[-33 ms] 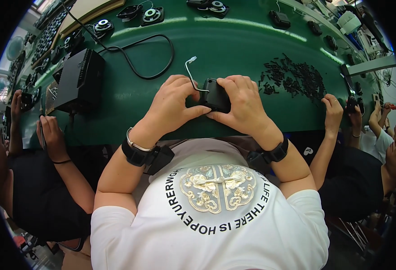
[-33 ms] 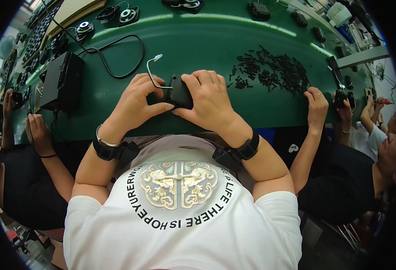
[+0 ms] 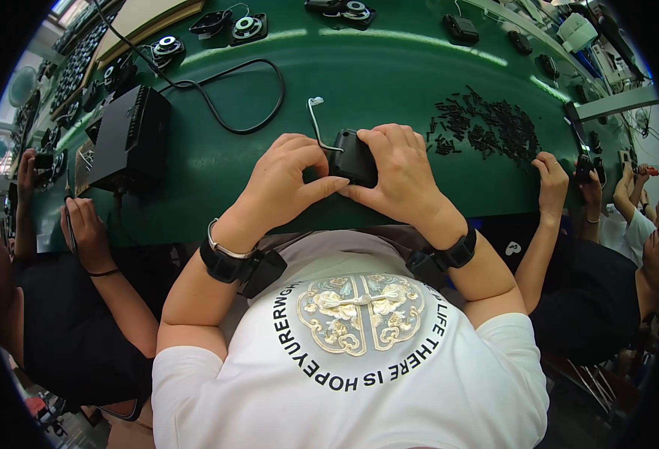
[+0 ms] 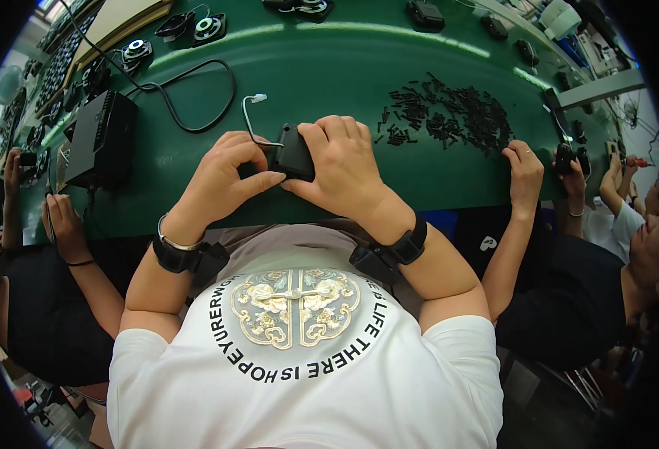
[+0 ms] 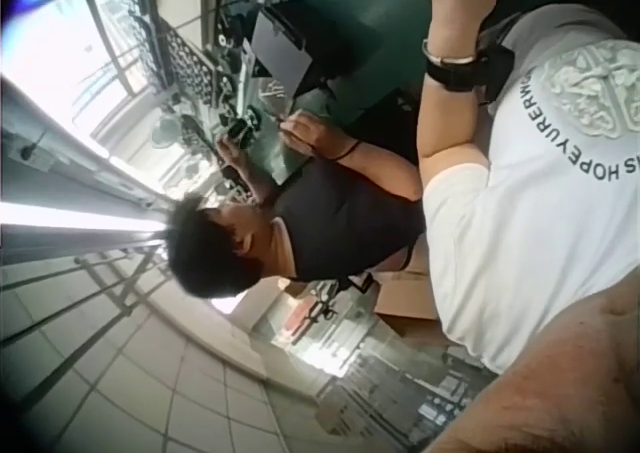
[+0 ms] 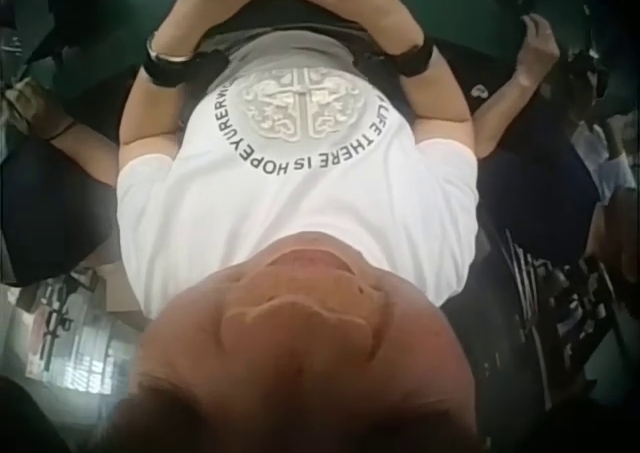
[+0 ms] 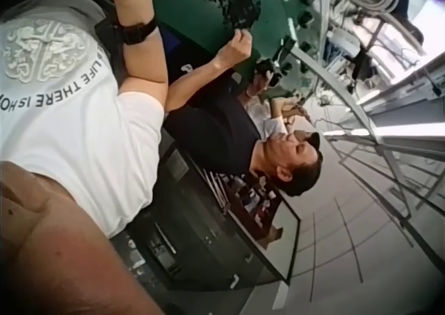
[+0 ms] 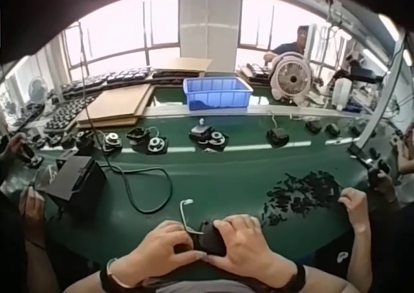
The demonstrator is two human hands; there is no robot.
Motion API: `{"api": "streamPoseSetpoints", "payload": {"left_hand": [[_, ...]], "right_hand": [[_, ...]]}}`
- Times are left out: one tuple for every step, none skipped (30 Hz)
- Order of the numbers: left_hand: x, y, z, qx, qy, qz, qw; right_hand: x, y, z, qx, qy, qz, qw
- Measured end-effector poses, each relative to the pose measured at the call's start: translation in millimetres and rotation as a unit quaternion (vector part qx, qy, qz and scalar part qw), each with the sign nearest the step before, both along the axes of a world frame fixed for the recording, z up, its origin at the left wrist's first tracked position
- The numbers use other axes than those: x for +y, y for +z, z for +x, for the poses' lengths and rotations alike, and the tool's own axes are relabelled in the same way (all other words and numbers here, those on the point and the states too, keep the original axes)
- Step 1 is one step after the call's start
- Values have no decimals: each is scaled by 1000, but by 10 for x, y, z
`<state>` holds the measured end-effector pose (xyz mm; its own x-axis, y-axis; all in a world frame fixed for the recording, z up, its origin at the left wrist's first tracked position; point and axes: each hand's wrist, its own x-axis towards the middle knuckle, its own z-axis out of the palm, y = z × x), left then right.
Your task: The person picks up a plastic housing, threads a wire through it, and places the housing onto a speaker. They then pick up screws from the table and insert them into the housing by hand before setting the assembly aside and repeating the process.
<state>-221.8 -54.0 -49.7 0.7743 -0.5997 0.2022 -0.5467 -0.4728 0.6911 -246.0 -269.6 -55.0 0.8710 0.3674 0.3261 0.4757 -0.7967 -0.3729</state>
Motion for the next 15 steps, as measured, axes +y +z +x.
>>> {"api": "streamPoseSetpoints", "payload": {"left_hand": [[-7,12,-80,15,7,-28,999],[-20,19,-133,30,18,-55,998],[-60,8,-151,29,10,-53,998],[-110,-20,-166,-24,23,-22,999],[-155,-47,-169,-79,35,8,996],[-202,-46,-174,-133,48,37,989],[-239,-36,-193,-135,40,35,989],[-273,-9,-226,-164,46,65,983],[-303,25,-259,-194,52,93,975],[-346,35,-293,-223,60,118,966],[-372,33,-317,-223,55,113,967],[-361,33,-331,-214,59,112,969],[-345,30,-334,-204,63,112,971],[-338,20,-320,-194,68,111,972],[-329,-5,-316,-194,68,111,972]], "right_hand": [[28,-7,-8,-12,-24,-14,1000],[71,-18,-17,-24,-44,-28,998],[95,-26,-34,-35,-64,-41,996],[106,-28,-55,-35,-72,-40,996],[120,-22,-60,-29,-77,-47,995],[122,-11,-67,-22,-83,-54,995],[104,2,-79,-15,-89,-61,994],[71,20,-107,-16,-97,-62,993],[33,43,-149,-7,-66,-55,996],[-31,65,-195,3,-32,-50,998],[-103,88,-226,12,2,-45,999],[-215,127,-227,11,-2,-48,999],[-388,173,-216,65,11,58,996],[-559,199,-194,118,25,164,979],[-725,181,-163,118,25,163,979]]}}
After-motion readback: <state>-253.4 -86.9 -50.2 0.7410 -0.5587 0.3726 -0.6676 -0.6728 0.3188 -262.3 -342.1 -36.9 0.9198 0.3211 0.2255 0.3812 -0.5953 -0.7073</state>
